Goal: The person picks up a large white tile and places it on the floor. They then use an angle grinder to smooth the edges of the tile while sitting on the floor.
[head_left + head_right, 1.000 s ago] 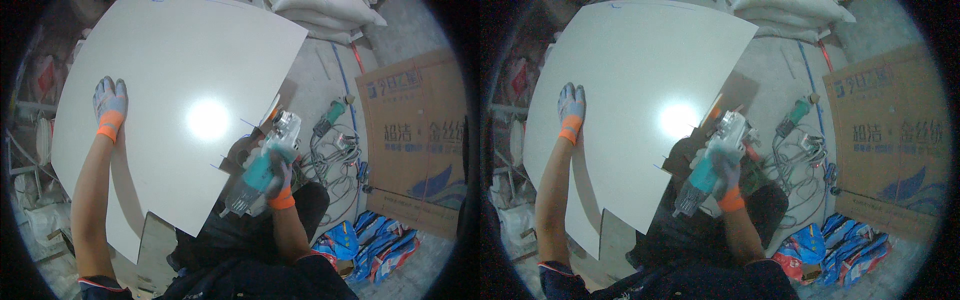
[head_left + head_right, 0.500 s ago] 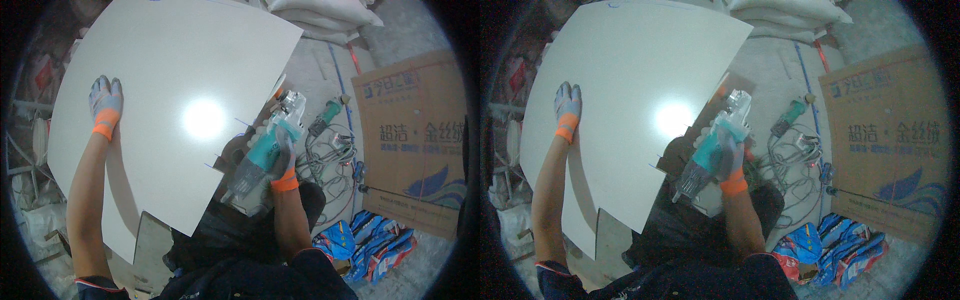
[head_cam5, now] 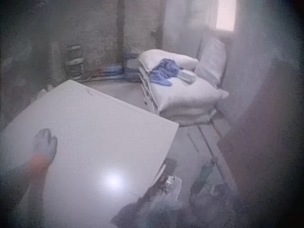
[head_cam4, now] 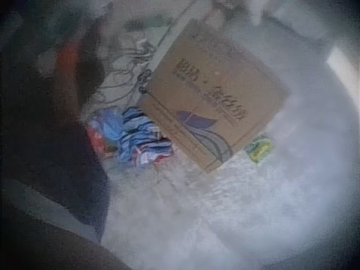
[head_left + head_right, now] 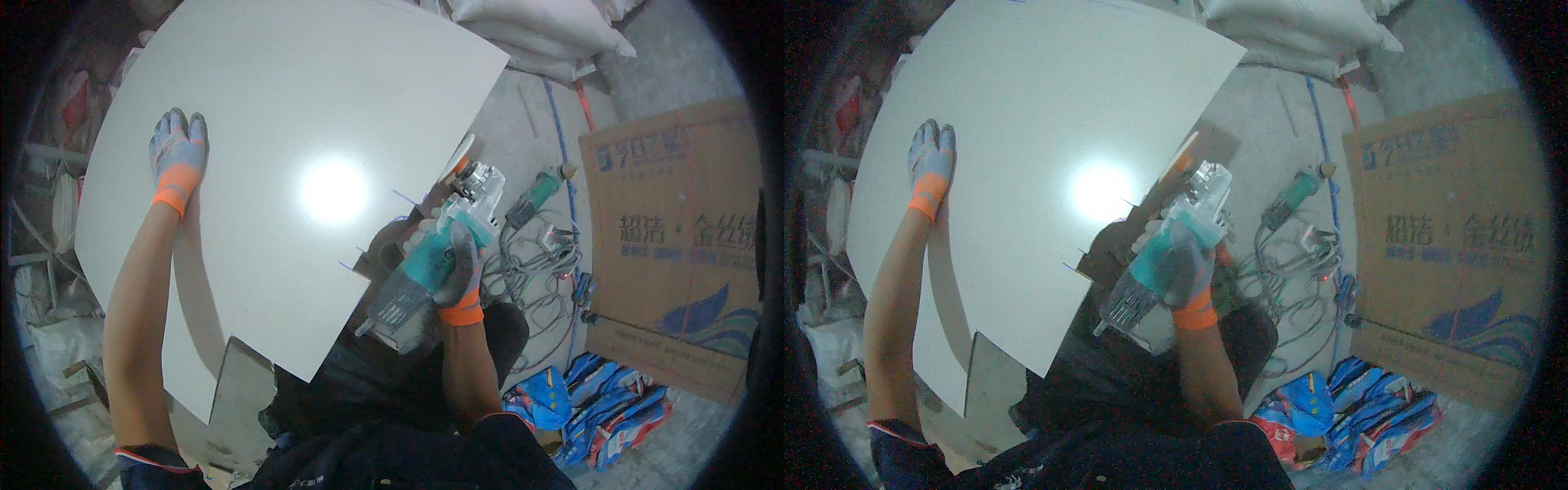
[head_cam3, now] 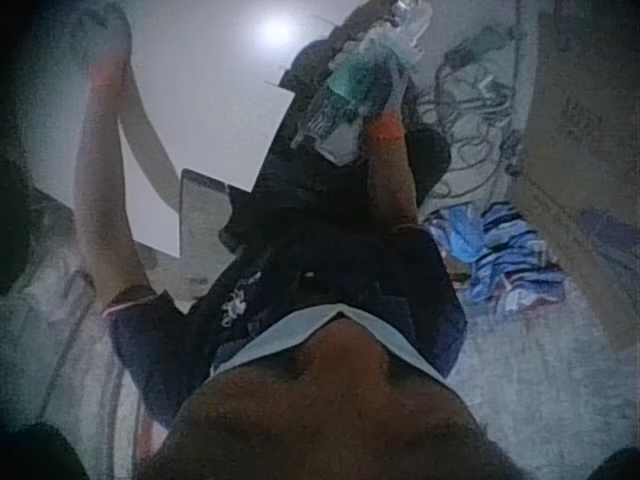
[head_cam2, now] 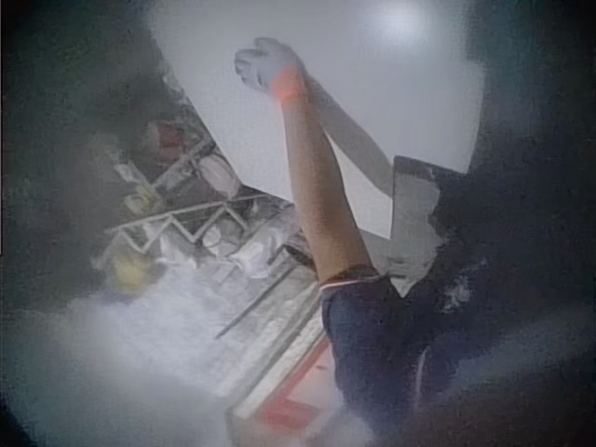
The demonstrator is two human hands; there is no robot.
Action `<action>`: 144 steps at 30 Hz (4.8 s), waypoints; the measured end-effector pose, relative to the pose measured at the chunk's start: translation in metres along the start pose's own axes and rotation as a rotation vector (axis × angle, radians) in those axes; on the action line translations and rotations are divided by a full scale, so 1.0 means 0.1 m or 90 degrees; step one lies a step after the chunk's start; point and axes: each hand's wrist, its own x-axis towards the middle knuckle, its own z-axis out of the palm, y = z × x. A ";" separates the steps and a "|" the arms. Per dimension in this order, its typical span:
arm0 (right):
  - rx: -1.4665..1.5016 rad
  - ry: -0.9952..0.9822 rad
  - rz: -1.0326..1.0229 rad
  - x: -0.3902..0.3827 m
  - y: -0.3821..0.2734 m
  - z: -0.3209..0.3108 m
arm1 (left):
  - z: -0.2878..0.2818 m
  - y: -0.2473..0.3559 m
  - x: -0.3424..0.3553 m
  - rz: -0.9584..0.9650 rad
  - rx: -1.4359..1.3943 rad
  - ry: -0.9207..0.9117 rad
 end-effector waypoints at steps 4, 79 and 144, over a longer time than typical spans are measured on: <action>0.077 -0.101 0.042 0.00 0.04 -0.10 | 0.02 0.00 -0.01 -0.004 0.010 0.016; -0.130 0.078 -0.027 -0.18 0.27 -0.15 | 0.11 -0.01 0.02 -0.037 0.030 0.050; -0.116 0.061 0.020 0.12 -0.12 -0.12 | 0.17 -0.14 0.09 0.009 -0.026 0.012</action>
